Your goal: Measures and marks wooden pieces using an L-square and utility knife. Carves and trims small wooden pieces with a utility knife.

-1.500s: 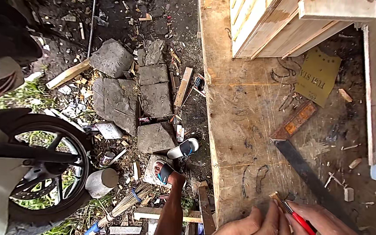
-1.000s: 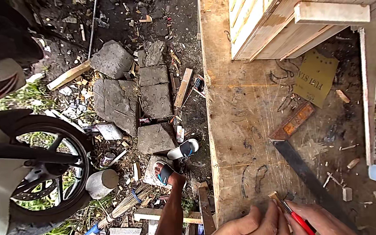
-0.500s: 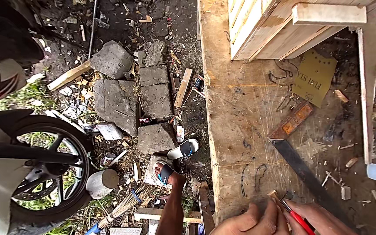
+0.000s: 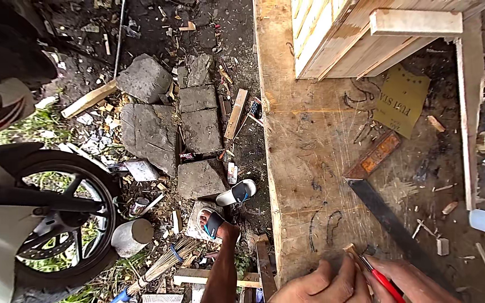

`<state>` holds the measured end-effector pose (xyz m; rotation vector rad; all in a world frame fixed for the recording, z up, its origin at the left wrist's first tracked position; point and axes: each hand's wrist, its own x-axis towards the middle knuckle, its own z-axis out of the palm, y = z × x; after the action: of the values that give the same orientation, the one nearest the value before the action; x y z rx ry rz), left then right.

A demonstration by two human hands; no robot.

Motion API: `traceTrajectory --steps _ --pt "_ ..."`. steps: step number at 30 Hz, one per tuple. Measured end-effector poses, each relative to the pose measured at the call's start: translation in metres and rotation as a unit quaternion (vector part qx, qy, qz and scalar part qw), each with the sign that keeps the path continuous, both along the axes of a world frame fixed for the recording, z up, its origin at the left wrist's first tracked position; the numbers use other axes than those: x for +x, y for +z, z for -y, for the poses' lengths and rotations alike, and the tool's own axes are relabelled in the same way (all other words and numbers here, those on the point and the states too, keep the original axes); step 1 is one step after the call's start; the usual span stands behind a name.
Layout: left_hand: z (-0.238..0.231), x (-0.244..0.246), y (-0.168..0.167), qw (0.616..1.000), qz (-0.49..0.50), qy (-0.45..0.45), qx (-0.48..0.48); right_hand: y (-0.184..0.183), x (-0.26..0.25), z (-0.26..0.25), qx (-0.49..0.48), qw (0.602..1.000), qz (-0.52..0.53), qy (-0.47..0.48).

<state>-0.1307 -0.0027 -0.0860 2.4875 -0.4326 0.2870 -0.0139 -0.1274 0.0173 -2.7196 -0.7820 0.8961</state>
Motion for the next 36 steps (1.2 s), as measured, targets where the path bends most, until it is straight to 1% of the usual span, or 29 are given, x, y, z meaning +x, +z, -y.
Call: traceTrajectory --steps 15,26,36 --pt "0.0 0.001 -0.001 1.0 0.001 0.01 -0.03 0.0 -0.001 0.002 0.002 1.0 0.006 0.004" --pt "0.001 0.0 -0.003 1.0 0.008 0.014 -0.021 0.001 -0.001 0.003 0.001 1.0 0.005 0.001" --pt "0.002 -0.001 -0.004 0.999 0.008 0.012 -0.036 0.003 -0.005 0.012 -0.003 1.0 -0.002 -0.007"
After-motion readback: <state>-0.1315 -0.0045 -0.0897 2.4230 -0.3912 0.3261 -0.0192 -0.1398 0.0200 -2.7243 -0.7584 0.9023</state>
